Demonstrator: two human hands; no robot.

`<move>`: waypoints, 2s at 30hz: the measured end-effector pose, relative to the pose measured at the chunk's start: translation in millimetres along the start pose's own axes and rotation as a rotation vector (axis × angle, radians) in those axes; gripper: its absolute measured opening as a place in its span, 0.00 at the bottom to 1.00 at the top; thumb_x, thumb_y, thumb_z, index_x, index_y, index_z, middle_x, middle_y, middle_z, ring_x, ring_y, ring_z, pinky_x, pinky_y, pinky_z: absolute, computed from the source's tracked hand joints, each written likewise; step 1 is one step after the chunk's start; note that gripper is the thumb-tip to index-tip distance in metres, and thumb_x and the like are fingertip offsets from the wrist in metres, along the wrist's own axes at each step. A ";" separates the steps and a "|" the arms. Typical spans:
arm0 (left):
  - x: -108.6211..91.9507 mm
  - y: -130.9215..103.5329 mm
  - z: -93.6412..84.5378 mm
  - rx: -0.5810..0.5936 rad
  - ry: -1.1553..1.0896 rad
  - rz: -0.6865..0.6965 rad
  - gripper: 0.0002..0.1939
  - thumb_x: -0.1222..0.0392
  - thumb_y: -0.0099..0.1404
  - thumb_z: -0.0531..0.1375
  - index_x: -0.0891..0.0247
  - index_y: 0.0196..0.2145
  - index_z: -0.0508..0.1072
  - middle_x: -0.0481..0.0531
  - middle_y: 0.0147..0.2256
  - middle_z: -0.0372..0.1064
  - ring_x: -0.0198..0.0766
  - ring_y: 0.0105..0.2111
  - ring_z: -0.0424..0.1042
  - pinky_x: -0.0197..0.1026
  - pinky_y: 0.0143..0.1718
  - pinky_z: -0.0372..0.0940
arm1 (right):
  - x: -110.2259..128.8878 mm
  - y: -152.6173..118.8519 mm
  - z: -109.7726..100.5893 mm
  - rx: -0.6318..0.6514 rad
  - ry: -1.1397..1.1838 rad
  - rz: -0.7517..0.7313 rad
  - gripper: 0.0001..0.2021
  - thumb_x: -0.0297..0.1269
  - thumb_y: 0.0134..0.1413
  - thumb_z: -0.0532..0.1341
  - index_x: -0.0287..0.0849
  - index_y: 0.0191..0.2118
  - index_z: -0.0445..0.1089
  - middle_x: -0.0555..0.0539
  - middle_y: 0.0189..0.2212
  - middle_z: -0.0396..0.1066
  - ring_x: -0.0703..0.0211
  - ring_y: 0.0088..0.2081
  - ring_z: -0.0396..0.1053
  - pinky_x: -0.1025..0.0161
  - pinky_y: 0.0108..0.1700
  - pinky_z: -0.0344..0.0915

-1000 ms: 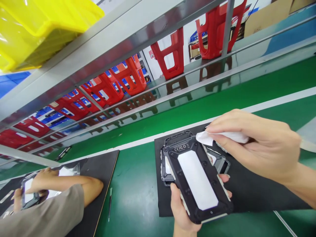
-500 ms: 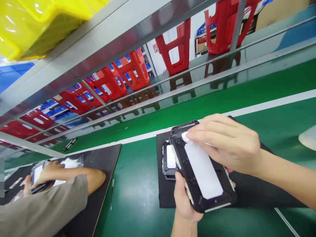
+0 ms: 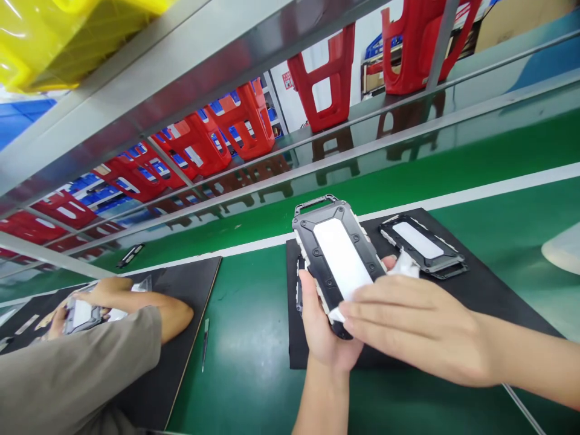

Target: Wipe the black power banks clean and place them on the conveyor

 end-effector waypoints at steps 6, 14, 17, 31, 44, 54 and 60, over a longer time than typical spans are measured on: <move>-2.6 -0.7 2.3 -0.008 0.032 0.030 0.41 0.32 0.62 0.38 0.66 0.50 0.72 0.61 0.45 0.73 0.50 0.48 0.70 0.51 0.56 0.55 | 12.7 -31.9 3.0 -0.037 -0.131 -0.042 0.14 0.24 0.61 0.50 0.35 0.40 0.73 0.43 0.36 0.78 0.58 0.43 0.72 0.61 0.37 0.73; -0.8 -4.2 0.5 -0.010 0.027 0.005 0.41 0.30 0.60 0.39 0.63 0.51 0.72 0.59 0.45 0.74 0.45 0.36 0.74 0.49 0.50 0.60 | 18.9 -29.4 7.4 -0.020 -0.171 -0.135 0.14 0.23 0.58 0.52 0.36 0.37 0.75 0.45 0.39 0.78 0.59 0.44 0.72 0.63 0.36 0.72; -7.5 -5.2 1.9 -0.016 0.040 0.086 0.39 0.32 0.62 0.39 0.64 0.48 0.74 0.59 0.44 0.74 0.46 0.37 0.74 0.48 0.48 0.61 | 16.5 -28.9 4.7 -0.021 -0.205 -0.164 0.14 0.23 0.58 0.52 0.37 0.36 0.76 0.45 0.37 0.78 0.59 0.41 0.72 0.61 0.35 0.72; -21.0 -5.6 5.0 -0.063 0.063 0.250 0.38 0.34 0.63 0.36 0.60 0.54 0.69 0.57 0.42 0.74 0.45 0.37 0.73 0.46 0.44 0.64 | 8.1 -41.9 0.7 -0.067 -0.288 -0.003 0.15 0.25 0.60 0.49 0.35 0.41 0.73 0.40 0.37 0.78 0.54 0.43 0.72 0.59 0.37 0.71; -14.1 -9.8 3.7 -0.103 0.052 0.175 0.44 0.31 0.62 0.33 0.64 0.44 0.76 0.58 0.44 0.74 0.46 0.39 0.73 0.48 0.53 0.59 | 13.6 -4.5 4.0 -0.056 -0.137 0.000 0.15 0.24 0.62 0.50 0.35 0.35 0.75 0.46 0.35 0.79 0.61 0.38 0.74 0.65 0.35 0.72; -11.1 -11.4 -4.2 -0.097 0.010 0.120 0.42 0.31 0.62 0.37 0.64 0.42 0.78 0.54 0.42 0.76 0.39 0.35 0.75 0.39 0.43 0.66 | 25.7 -14.2 23.8 0.029 -0.175 -0.103 0.13 0.22 0.59 0.51 0.31 0.40 0.73 0.39 0.40 0.77 0.55 0.42 0.73 0.60 0.38 0.70; -26.6 -9.6 -1.3 0.031 -0.094 0.276 0.32 0.35 0.65 0.42 0.57 0.48 0.75 0.53 0.47 0.74 0.45 0.47 0.72 0.46 0.47 0.66 | 28.9 -42.1 14.9 0.110 0.056 -0.011 0.14 0.22 0.57 0.51 0.40 0.31 0.73 0.47 0.33 0.78 0.60 0.35 0.73 0.65 0.37 0.70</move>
Point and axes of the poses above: each hand's wrist, its own y-axis towards the middle knuckle, its own z-axis out of the palm, x = y × z, the point moved 9 cm from there along y, towards the middle knuckle
